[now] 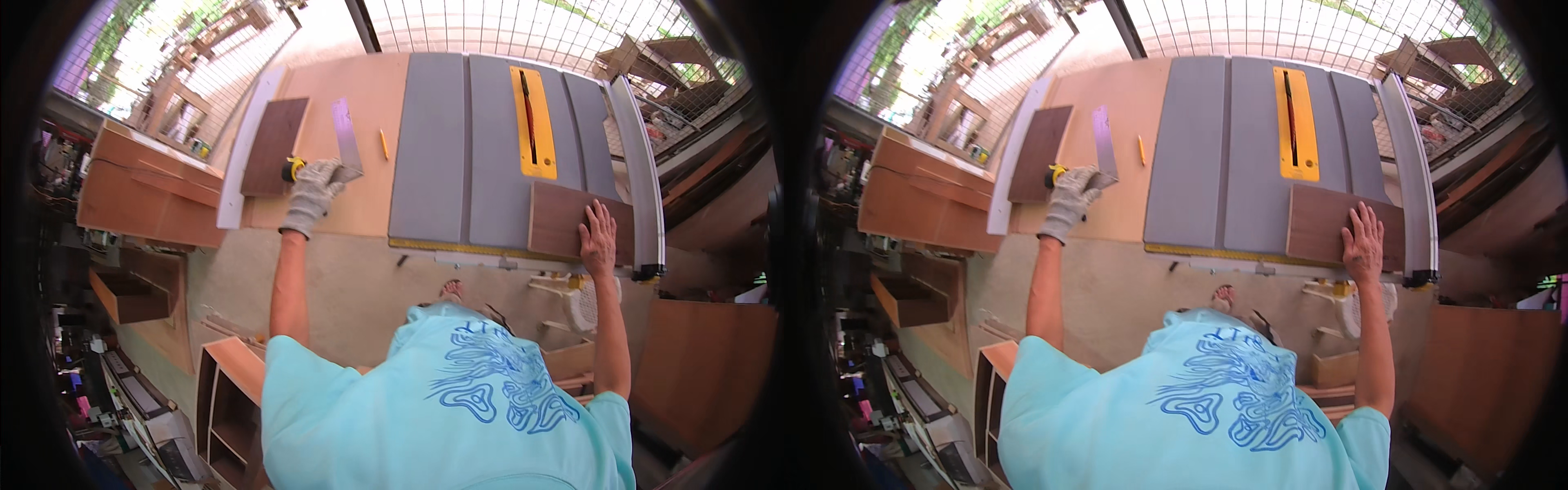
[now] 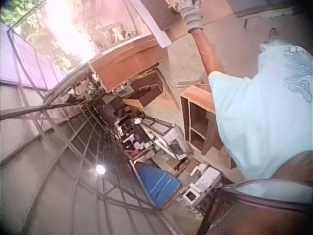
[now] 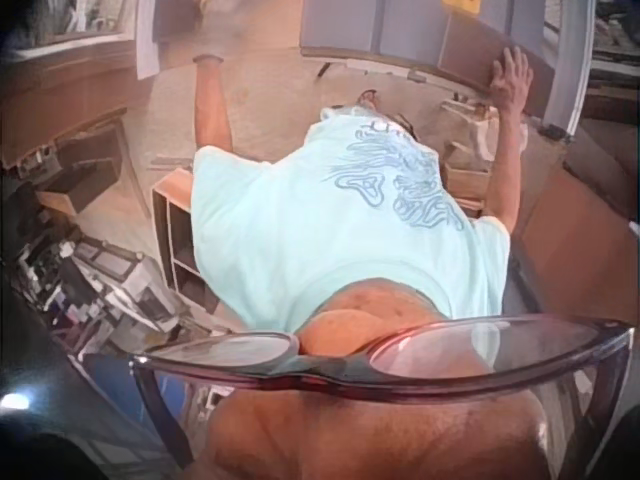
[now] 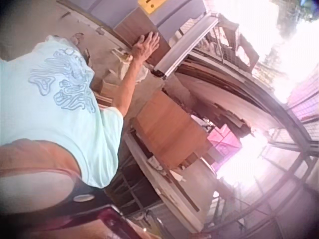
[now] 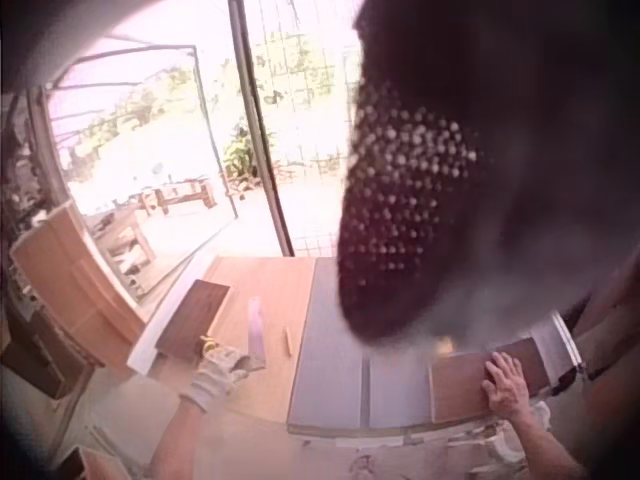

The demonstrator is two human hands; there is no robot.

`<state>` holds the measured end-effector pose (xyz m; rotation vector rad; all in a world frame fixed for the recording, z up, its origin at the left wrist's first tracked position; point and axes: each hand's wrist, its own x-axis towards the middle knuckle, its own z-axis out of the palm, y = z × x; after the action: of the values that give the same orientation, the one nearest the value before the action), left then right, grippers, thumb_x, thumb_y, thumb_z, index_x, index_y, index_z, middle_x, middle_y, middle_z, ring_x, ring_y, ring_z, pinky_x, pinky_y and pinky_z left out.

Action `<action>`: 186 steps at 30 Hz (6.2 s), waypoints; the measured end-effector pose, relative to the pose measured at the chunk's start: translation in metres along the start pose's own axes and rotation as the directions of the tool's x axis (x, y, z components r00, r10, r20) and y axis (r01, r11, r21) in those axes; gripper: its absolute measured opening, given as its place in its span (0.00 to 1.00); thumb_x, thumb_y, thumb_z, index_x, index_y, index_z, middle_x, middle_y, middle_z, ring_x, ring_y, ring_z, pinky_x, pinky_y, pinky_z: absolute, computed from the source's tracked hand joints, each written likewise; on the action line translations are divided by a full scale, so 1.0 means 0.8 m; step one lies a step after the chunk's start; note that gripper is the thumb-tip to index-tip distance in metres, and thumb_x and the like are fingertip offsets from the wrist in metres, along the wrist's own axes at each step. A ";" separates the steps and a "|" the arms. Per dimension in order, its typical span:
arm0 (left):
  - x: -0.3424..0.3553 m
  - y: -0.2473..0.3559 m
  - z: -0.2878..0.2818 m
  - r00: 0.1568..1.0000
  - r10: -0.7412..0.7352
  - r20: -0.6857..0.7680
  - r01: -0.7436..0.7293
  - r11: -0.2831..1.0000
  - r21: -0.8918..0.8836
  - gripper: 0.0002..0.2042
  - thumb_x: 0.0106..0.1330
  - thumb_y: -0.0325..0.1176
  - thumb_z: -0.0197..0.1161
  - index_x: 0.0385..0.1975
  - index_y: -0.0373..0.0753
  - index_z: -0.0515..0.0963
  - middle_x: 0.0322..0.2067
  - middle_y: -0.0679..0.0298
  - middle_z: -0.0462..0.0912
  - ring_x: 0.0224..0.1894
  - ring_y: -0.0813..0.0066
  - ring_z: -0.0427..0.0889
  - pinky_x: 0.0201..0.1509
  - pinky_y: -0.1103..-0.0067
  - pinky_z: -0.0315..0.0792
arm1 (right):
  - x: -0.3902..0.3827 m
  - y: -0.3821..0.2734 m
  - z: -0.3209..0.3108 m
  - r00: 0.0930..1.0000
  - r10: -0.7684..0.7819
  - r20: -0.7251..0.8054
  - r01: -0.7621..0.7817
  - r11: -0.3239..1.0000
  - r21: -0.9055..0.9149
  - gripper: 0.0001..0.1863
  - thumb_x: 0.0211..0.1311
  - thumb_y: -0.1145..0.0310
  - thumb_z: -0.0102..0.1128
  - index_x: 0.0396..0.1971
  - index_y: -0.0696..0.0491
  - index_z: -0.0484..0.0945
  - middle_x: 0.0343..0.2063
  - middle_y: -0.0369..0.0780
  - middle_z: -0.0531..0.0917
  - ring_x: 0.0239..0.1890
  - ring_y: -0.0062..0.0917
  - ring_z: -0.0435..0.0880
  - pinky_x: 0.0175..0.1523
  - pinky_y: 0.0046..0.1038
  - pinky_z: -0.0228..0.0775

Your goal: The person cuts a piece of wood using a table saw. The person places the wood on the saw table, aligns it with the guide, and pushes it through the saw blade to make the cut.

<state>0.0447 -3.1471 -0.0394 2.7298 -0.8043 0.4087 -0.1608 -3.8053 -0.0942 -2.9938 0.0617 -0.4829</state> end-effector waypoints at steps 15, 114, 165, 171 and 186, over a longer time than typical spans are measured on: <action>-0.280 0.277 0.234 0.581 -0.795 0.178 0.808 0.537 -0.241 0.17 0.72 0.44 0.58 0.50 0.39 0.83 0.51 0.47 0.84 0.52 0.45 0.84 0.56 0.56 0.78 | -0.011 0.035 0.024 0.995 -0.092 0.047 0.092 0.996 -0.006 0.27 0.81 0.53 0.49 0.72 0.50 0.70 0.75 0.46 0.67 0.78 0.44 0.60 0.78 0.48 0.51; 0.165 0.564 0.231 0.982 0.175 0.069 -0.163 0.975 -0.154 0.25 0.67 0.35 0.56 0.65 0.42 0.79 0.69 0.60 0.75 0.73 0.56 0.70 0.79 0.50 0.57 | 0.129 0.049 0.007 0.992 -0.047 0.121 0.035 0.994 0.103 0.26 0.75 0.54 0.56 0.68 0.47 0.76 0.77 0.44 0.64 0.79 0.45 0.57 0.80 0.55 0.45; 0.176 0.602 0.243 0.980 -0.170 0.105 0.179 0.980 -0.086 0.30 0.59 0.22 0.68 0.66 0.40 0.76 0.70 0.56 0.74 0.77 0.50 0.65 0.80 0.52 0.56 | 0.232 0.086 0.029 0.985 0.128 0.113 -0.163 0.905 0.393 0.18 0.58 0.79 0.68 0.49 0.50 0.88 0.48 0.38 0.82 0.64 0.41 0.76 0.78 0.56 0.53; 0.180 0.609 0.241 0.983 -0.137 0.123 0.147 0.987 -0.071 0.28 0.61 0.25 0.66 0.65 0.38 0.77 0.69 0.54 0.74 0.76 0.48 0.67 0.79 0.51 0.57 | 0.230 0.091 0.033 0.987 0.163 0.004 -0.152 0.907 0.393 0.17 0.57 0.77 0.69 0.48 0.50 0.88 0.47 0.38 0.83 0.61 0.40 0.79 0.75 0.55 0.58; 0.197 0.608 0.255 0.994 0.103 0.035 -0.100 0.992 -0.079 0.31 0.62 0.33 0.68 0.68 0.35 0.74 0.71 0.49 0.71 0.76 0.45 0.65 0.80 0.47 0.53 | 0.210 0.081 0.055 0.995 0.061 -0.082 -0.032 0.949 0.314 0.19 0.59 0.75 0.61 0.51 0.52 0.85 0.56 0.41 0.79 0.66 0.40 0.72 0.78 0.49 0.57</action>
<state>-0.0610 -3.6845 -0.0907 2.6411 -0.9526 0.3391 0.0109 -3.8747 -0.0911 -2.6541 0.0577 -0.5654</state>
